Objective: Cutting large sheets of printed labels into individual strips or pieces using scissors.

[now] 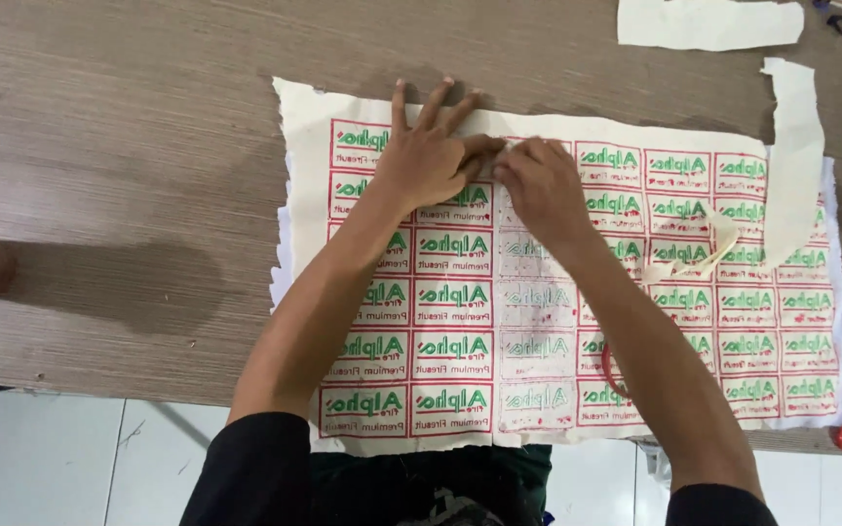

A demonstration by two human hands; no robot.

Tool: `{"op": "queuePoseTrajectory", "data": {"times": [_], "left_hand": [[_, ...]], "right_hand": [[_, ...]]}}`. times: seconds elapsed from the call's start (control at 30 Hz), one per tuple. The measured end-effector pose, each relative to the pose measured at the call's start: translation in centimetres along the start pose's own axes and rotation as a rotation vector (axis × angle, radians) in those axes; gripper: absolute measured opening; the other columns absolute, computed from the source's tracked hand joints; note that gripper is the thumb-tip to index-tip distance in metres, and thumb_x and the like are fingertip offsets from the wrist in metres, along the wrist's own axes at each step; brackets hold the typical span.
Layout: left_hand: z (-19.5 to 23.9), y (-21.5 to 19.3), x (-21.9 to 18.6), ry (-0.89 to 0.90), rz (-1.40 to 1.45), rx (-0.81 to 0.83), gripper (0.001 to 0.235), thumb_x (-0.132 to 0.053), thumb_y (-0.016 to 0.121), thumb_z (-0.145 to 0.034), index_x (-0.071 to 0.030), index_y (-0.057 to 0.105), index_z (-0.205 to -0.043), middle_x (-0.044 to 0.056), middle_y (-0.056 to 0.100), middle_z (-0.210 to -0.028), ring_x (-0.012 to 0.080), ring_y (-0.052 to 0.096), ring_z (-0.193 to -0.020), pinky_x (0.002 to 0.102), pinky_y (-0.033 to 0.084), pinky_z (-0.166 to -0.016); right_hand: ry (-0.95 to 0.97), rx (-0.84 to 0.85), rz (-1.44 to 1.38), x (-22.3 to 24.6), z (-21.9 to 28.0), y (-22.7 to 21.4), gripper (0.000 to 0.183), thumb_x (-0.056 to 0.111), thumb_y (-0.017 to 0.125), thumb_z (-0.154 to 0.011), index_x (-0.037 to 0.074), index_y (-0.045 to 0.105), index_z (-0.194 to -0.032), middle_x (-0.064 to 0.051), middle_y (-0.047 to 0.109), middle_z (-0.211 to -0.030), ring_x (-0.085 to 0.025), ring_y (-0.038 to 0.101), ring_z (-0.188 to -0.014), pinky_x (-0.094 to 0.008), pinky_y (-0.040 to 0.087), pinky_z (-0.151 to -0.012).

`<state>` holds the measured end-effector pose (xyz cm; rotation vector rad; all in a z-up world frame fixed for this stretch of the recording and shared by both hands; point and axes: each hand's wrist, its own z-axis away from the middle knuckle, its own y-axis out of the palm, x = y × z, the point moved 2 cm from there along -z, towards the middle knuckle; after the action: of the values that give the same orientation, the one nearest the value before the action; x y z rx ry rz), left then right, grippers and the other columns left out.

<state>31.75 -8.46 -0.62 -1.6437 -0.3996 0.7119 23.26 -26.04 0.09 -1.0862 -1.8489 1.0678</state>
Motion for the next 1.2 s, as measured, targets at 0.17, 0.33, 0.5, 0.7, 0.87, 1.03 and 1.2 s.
{"op": "queuePoseTrajectory", "data": {"times": [0.17,0.33,0.5,0.7,0.87,1.03,1.2], "left_hand": [[0.0,0.4,0.1,-0.009,-0.030,-0.106,0.043,-0.059,0.032,-0.105,-0.054,0.052,-0.143,0.001,0.033,-0.165,0.0437,0.020,-0.151,0.081,0.005,-0.111],[0.4,0.1,0.3,0.038,0.074,-0.147,0.040,-0.038,0.054,-0.105,-0.054,0.054,-0.141,0.006,0.032,-0.165,0.0481,0.015,-0.150,0.083,0.001,-0.110],[0.5,1.2,0.2,0.084,0.065,-0.261,0.032,-0.045,0.050,-0.108,-0.051,0.063,-0.136,0.009,0.038,-0.162,0.0445,0.018,-0.150,0.085,0.004,-0.108],[0.6,0.0,-1.4,0.133,0.012,-0.099,0.045,-0.054,0.037,-0.107,-0.042,0.049,-0.148,0.005,0.037,-0.163,0.0416,0.017,-0.153,0.084,-0.009,-0.108],[1.5,-1.7,-4.6,-0.231,0.053,0.251,0.055,-0.051,0.024,-0.107,-0.048,0.015,-0.162,0.003,-0.002,-0.173,0.0389,-0.011,-0.156,0.086,-0.007,-0.108],[1.5,0.3,-4.4,-0.227,-0.039,0.107,0.063,-0.065,0.005,-0.101,-0.049,0.013,-0.161,0.001,0.004,-0.173,0.0356,-0.006,-0.156,0.083,-0.005,-0.111],[0.9,3.0,-3.4,-0.248,0.004,0.025,0.057,-0.066,0.012,-0.104,-0.056,0.019,-0.159,-0.002,0.003,-0.173,0.0306,-0.009,-0.155,0.080,-0.007,-0.114]], "right_hand": [[0.165,0.252,-0.133,-0.7,-0.7,0.2,0.015,0.012,0.055,-0.107,0.003,0.066,-0.103,-0.013,0.061,-0.096,-0.032,0.050,-0.089,-0.045,0.043,-0.077],[-0.063,0.486,-0.125,6.6,6.7,-1.9,0.021,0.000,0.063,-0.098,0.009,0.061,-0.079,-0.006,0.061,-0.071,-0.025,0.058,-0.074,-0.046,0.056,-0.085],[-0.185,0.857,-0.326,13.0,12.3,-6.3,0.041,0.058,0.067,-0.093,0.019,0.072,-0.082,0.004,0.069,-0.082,-0.019,0.062,-0.077,-0.041,0.043,-0.073],[0.430,0.405,-0.157,5.0,5.5,-3.7,0.051,0.050,0.046,-0.103,0.021,0.058,-0.144,-0.017,0.059,-0.128,-0.017,0.064,-0.074,-0.032,0.060,-0.065],[-0.013,-0.006,-0.163,2.4,4.4,-1.5,0.004,0.006,0.078,-0.097,0.008,0.075,-0.099,-0.006,0.064,-0.089,-0.026,0.059,-0.084,-0.040,0.047,-0.075],[-0.094,0.015,0.051,3.1,3.9,-1.2,0.009,0.004,0.069,-0.102,0.007,0.063,-0.095,-0.007,0.058,-0.089,-0.027,0.055,-0.080,-0.041,0.044,-0.078],[0.080,0.232,-0.050,4.7,6.4,-1.3,0.006,0.007,0.059,-0.106,0.002,0.061,-0.103,-0.010,0.053,-0.090,-0.030,0.049,-0.085,-0.045,0.043,-0.080]]}}
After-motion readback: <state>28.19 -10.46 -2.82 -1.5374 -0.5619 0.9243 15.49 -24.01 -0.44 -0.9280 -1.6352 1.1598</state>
